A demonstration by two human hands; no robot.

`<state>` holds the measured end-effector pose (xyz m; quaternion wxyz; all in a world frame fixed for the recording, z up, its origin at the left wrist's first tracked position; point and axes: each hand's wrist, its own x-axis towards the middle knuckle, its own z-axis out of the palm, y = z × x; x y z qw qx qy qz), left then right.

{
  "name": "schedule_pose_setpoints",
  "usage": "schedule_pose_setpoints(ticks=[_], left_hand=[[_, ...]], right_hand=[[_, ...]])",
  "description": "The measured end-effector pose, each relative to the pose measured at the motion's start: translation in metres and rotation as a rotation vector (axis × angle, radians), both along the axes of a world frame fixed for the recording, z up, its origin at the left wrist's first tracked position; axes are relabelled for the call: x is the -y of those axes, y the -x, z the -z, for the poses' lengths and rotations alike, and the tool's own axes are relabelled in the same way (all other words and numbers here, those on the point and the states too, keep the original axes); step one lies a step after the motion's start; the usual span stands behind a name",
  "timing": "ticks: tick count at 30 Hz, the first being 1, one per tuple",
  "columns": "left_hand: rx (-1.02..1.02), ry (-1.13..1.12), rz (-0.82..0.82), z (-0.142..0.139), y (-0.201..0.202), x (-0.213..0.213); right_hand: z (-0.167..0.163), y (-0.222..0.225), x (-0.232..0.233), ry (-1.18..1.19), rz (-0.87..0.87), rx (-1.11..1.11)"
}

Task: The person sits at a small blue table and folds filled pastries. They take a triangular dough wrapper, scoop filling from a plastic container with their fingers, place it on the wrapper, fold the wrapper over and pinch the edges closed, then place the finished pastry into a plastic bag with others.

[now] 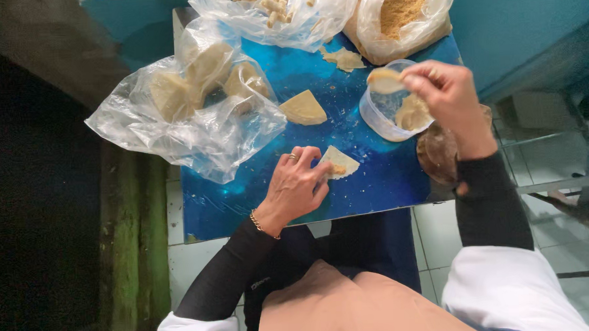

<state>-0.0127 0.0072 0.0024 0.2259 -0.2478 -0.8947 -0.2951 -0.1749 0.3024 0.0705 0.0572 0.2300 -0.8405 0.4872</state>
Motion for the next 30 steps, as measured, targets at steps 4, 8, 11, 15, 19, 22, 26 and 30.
schedule_pose_setpoints(ticks=[4,8,11,15,19,22,26,30], left_hand=[[-0.023,-0.014,-0.064,0.0,-0.001,0.004],[-0.017,-0.035,-0.164,0.0,0.0,0.005],[0.006,-0.041,-0.178,0.0,-0.001,0.006],[0.049,-0.048,-0.155,0.002,0.0,0.005],[0.073,-0.061,-0.145,0.005,0.001,0.002],[0.074,-0.074,-0.148,0.007,0.002,0.001],[0.073,-0.104,-0.147,0.008,0.003,0.0],[0.081,-0.106,-0.134,0.005,0.003,-0.002]], right_hand=[[0.014,0.119,-0.027,-0.06,0.212,-0.354],[0.04,0.208,-0.022,-0.677,0.495,-0.715],[0.044,0.216,0.002,-0.851,0.408,-0.805],[0.007,0.129,0.021,-0.805,0.352,-0.986],[0.012,-0.041,0.037,-0.418,-0.103,-0.347],[0.032,-0.113,0.057,-0.572,-0.056,-0.221],[0.051,-0.125,0.067,-0.373,0.136,-0.164],[0.061,-0.122,0.068,-0.33,0.156,-0.068]])
